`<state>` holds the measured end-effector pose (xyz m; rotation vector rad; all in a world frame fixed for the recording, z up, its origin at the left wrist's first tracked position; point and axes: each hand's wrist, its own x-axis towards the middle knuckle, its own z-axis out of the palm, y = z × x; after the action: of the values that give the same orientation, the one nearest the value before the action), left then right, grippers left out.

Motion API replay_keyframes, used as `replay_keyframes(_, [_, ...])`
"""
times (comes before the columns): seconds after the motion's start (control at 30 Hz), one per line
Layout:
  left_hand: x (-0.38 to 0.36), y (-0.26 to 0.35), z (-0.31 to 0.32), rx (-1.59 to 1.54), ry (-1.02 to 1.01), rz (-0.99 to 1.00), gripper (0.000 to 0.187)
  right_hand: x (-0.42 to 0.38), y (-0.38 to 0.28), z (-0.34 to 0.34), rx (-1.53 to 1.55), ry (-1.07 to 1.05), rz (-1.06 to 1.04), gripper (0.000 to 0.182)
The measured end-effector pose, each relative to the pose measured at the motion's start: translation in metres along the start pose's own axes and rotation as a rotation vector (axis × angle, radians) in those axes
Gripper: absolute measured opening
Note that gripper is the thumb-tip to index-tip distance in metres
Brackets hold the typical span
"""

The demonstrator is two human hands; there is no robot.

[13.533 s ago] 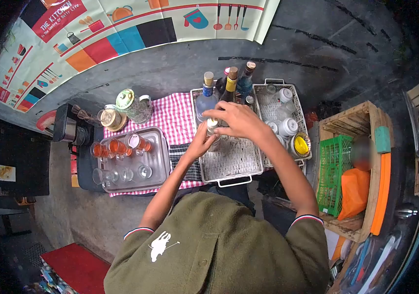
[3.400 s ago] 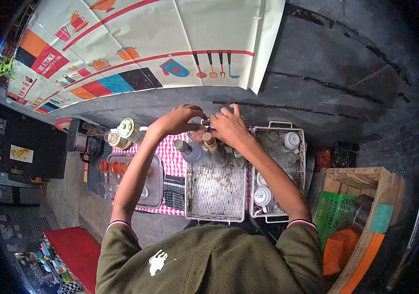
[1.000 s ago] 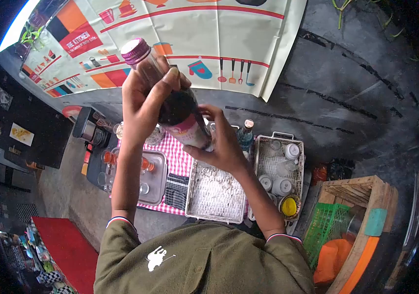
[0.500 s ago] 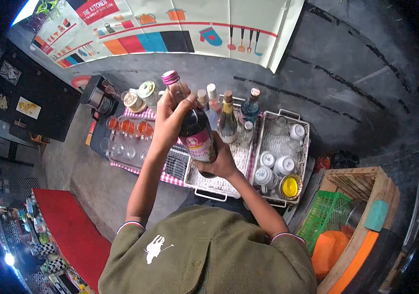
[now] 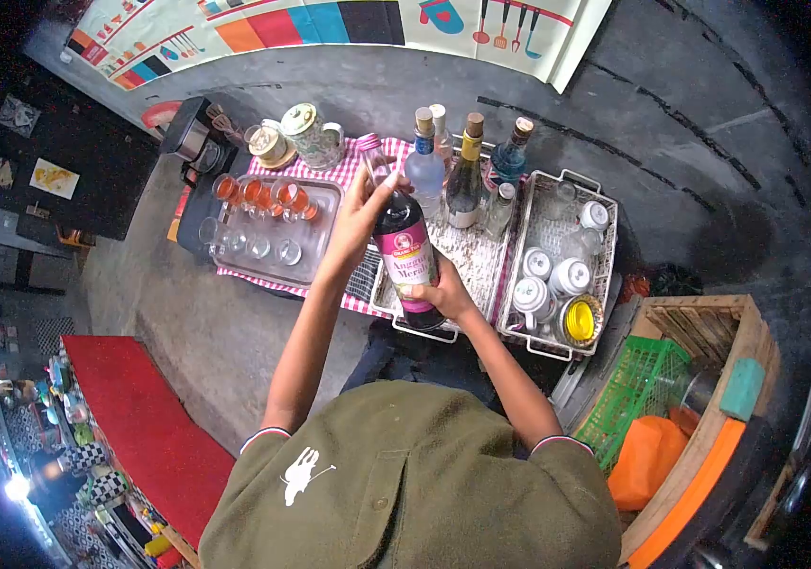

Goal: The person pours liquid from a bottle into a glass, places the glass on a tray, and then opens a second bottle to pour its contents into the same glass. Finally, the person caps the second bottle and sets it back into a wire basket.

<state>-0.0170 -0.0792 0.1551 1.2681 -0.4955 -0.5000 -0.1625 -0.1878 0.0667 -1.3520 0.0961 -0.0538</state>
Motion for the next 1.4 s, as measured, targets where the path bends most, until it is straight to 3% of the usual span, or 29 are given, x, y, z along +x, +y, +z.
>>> replay_keyframes(0.1, [-0.005,-0.026,-0.016,-0.098,-0.045,-0.167,0.033,0.003,0.014,0.010,0.069,0.049,-0.009,0.086])
replay_keyframes(0.3, [-0.010,-0.039,-0.032,-0.173,-0.051,-0.174,0.023,0.005,0.038,0.033,-0.009,0.160,-0.032,0.091])
replay_keyframes(0.6, [-0.031,-0.031,-0.077,-0.096,-0.075,-0.008,0.019,0.015,0.041,0.081,-0.102,0.187,0.015,0.096])
replay_keyframes(0.8, [-0.033,-0.018,-0.077,0.037,-0.133,0.130,0.018,0.020,0.017,0.073,-0.519,0.123,0.079,0.098])
replay_keyframes(0.9, [-0.029,-0.019,-0.066,-0.017,-0.163,0.199,0.020,0.018,0.008,0.046,-0.461,0.045,0.110,0.095])
replay_keyframes(0.93, [-0.028,-0.019,-0.062,-0.024,-0.183,0.195,0.019,0.015,0.000,0.036,-0.414,0.021,0.014,0.089])
replay_keyframes(1.03, [-0.025,-0.034,-0.051,0.031,-0.208,0.250,0.023,0.008,-0.031,0.017,-0.335,0.111,0.021,0.071])
replay_keyframes(1.1, [-0.027,-0.044,-0.042,0.100,-0.220,0.264,0.026,0.011,-0.045,0.013,-0.425,0.239,-0.034,0.040])
replay_keyframes(1.27, [-0.023,-0.071,-0.027,0.224,-0.272,0.223,0.028,0.008,-0.049,0.012,-0.448,0.382,-0.168,0.030])
replay_keyframes(1.4, [-0.025,-0.098,-0.025,0.303,-0.272,0.192,0.031,0.003,-0.050,0.016,-0.645,0.402,-0.229,0.029])
